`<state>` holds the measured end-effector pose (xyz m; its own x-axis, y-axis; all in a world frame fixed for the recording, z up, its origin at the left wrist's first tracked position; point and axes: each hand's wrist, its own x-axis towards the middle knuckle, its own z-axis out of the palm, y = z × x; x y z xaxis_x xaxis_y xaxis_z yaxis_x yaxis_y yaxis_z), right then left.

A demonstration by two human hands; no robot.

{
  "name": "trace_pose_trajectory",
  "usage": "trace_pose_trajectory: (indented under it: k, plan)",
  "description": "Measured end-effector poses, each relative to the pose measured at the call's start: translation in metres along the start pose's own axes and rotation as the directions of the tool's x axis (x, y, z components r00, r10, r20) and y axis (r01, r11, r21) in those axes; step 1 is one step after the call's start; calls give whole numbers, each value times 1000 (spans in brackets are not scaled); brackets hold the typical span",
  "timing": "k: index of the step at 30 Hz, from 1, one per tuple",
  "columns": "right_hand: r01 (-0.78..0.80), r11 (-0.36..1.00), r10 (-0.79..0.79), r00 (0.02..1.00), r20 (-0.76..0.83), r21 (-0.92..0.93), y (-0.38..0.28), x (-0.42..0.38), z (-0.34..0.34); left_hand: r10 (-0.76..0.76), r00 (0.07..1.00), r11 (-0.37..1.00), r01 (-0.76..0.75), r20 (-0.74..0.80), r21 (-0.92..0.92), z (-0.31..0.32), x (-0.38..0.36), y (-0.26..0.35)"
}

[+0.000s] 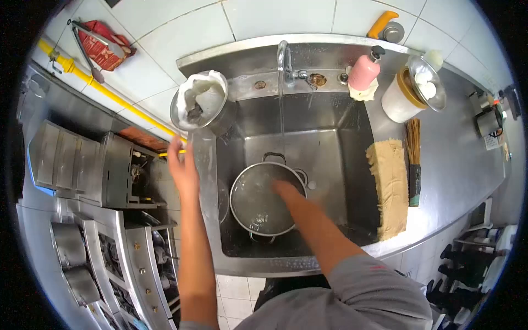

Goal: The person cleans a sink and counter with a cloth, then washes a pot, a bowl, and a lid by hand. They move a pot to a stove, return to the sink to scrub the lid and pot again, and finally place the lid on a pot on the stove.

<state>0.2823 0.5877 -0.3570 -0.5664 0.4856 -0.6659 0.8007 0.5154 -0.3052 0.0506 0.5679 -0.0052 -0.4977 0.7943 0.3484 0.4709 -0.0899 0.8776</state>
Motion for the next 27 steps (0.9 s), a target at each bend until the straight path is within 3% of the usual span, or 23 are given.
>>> trace_pose_trajectory:
  k: [1,4,5,7,13,18,22,23,24,27]
  plan:
    - [-22,1000,22,1000,6,-3,-5,-2,5,-31,999,999,31,17,-28,-7,-33,-6]
    - [-58,998,59,998,29,-17,-9,6,25,5,973,942,-82,232,325,-36,-111,-31]
    - [-64,997,66,997,46,-30,-11,11,38,-89,940,834,-110,329,541,-50,-144,-36]
    - [-67,997,70,995,65,-48,-14,13,53,-121,910,759,-172,396,628,-58,-154,-28]
    - [-41,995,48,996,79,-89,-13,-4,53,-121,914,717,-190,388,671,-57,-146,-31]
    - [-10,995,9,1000,-13,-101,-4,-42,-35,-114,911,726,-196,396,659,-57,-144,-33]
    - [-85,990,68,987,-143,-113,-18,-84,-72,-115,904,715,-212,412,666,-58,-143,-34]
    - [-121,968,187,931,-313,220,-22,-96,-73,-110,905,715,-214,410,665,-58,-144,-34]
    - [-74,848,340,835,-431,526,-26,-107,-72,-91,905,714,-233,417,661,-58,-144,-35]
    - [-47,769,411,801,-436,638,-43,-157,-66,-70,903,699,-258,423,667,-57,-146,-36]
